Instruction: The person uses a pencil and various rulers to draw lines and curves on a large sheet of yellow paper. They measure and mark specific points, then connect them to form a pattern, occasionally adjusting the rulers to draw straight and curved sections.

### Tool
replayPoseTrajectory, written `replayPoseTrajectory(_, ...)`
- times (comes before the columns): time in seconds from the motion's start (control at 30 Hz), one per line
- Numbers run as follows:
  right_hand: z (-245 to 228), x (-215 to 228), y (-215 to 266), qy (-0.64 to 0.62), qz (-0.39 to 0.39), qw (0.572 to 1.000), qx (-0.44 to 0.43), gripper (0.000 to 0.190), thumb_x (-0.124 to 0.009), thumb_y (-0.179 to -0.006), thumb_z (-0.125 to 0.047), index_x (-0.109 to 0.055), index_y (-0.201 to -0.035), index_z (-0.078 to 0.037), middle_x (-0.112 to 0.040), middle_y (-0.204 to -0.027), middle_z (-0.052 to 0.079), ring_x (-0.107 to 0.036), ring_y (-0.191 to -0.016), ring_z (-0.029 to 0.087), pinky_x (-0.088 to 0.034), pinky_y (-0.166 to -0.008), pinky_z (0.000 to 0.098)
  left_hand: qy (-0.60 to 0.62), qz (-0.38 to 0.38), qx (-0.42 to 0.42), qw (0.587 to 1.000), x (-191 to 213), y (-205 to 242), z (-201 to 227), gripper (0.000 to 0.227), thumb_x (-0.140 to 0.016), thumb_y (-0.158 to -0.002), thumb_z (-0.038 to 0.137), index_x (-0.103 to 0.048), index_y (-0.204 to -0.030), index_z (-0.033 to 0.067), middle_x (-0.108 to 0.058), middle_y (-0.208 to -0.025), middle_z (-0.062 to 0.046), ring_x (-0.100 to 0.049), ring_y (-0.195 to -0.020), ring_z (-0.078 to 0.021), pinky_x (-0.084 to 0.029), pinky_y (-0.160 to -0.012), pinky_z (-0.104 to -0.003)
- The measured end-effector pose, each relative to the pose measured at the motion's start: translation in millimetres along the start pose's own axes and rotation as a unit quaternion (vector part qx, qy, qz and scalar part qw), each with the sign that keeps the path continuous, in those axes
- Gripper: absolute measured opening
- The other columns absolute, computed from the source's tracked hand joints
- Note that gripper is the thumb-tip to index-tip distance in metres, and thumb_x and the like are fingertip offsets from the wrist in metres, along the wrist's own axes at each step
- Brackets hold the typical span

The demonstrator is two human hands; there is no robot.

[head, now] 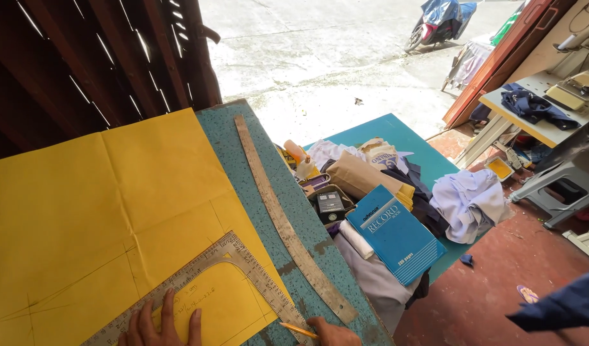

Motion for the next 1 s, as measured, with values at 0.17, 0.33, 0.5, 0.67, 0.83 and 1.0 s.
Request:
replayPoseTrajectory(0.17, 0, 0, -2, -0.007, 0.009, 1.0, 0.027, 0.056, -0.055, -0.091, -0.087, -0.056, -0.122, -0.04, -0.064, -0.069, -0.012, -0.062, -0.059, 0.004, -0.055, -0.065, 0.0212, 0.009, 0.011, -0.001, 1.0, -2, 1, -1, 0.068, -0.057, -0.081, 0.068, -0.071, -0.135, 0.0281, -0.068, -0.134, -0.01, -0.065, -0.118, -0.032, -0.051, -0.097, -0.053)
replayPoseTrajectory(0.33, -1, 4, 1, -0.005, 0.06, 0.998, 0.028, 0.058, -0.056, -0.087, -0.09, -0.06, -0.116, -0.04, -0.062, -0.063, -0.013, -0.059, -0.053, 0.005, -0.053, -0.058, 0.0234, 0.009, 0.012, 0.004, 1.0, 3, -2, 2, 0.067, -0.057, -0.083, 0.067, -0.071, -0.135, 0.0283, -0.067, -0.135, -0.009, -0.065, -0.119, -0.0311, -0.051, -0.1, -0.054)
replayPoseTrajectory(0.5, -11, 20, 14, -0.022, 0.062, 0.997, 0.031, 0.054, -0.062, -0.089, -0.081, -0.061, -0.115, -0.034, -0.072, -0.072, -0.013, -0.067, -0.058, 0.008, -0.056, -0.058, 0.0275, -0.023, 0.024, -0.001, 0.999, 35, -15, 13, 0.06, -0.056, -0.089, 0.066, -0.073, -0.132, 0.0282, -0.068, -0.132, -0.005, -0.066, -0.122, -0.0286, -0.05, -0.105, -0.05)
replayPoseTrajectory(0.67, -21, 42, 27, -0.008, 0.062, 0.998, 0.004, 0.046, -0.079, -0.081, -0.062, -0.062, -0.112, -0.033, -0.074, -0.078, -0.01, -0.073, -0.069, 0.013, -0.057, -0.064, 0.0332, -0.001, 0.036, -0.001, 0.999, 48, -25, 16, 0.055, -0.062, -0.089, 0.062, -0.075, -0.127, 0.025, -0.068, -0.128, -0.01, -0.065, -0.117, -0.0331, -0.051, -0.098, -0.05)
replayPoseTrajectory(0.83, -38, 58, 33, -0.027, 0.087, 0.995, 0.034, 0.045, -0.077, -0.082, -0.058, -0.065, -0.114, -0.029, -0.076, -0.071, -0.007, -0.073, -0.061, 0.013, -0.06, -0.062, 0.0339, 0.001, -0.113, 0.016, 0.993, 39, -28, 10, 0.064, -0.052, -0.092, 0.062, -0.058, -0.144, 0.0255, -0.059, -0.141, -0.013, -0.055, -0.133, -0.0353, -0.043, -0.11, -0.058)
replayPoseTrajectory(1.0, -24, 44, 29, 0.066, -0.074, 0.991, -0.095, 0.058, -0.069, -0.082, -0.074, -0.056, -0.128, -0.041, -0.078, -0.077, -0.016, -0.074, -0.066, 0.0, -0.059, -0.067, 0.0174, 0.019, -0.158, 0.042, 0.986, 28, -20, 6, 0.069, -0.046, -0.093, 0.066, -0.052, -0.149, 0.0259, -0.053, -0.146, -0.013, -0.048, -0.139, -0.0364, -0.038, -0.113, -0.063)
Point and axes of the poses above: each hand's wrist, its own y-axis away from the middle knuckle, its own x-axis out of the back of the hand, z = x × y, the point moved 8 cm from there along -y, towards the middle knuckle
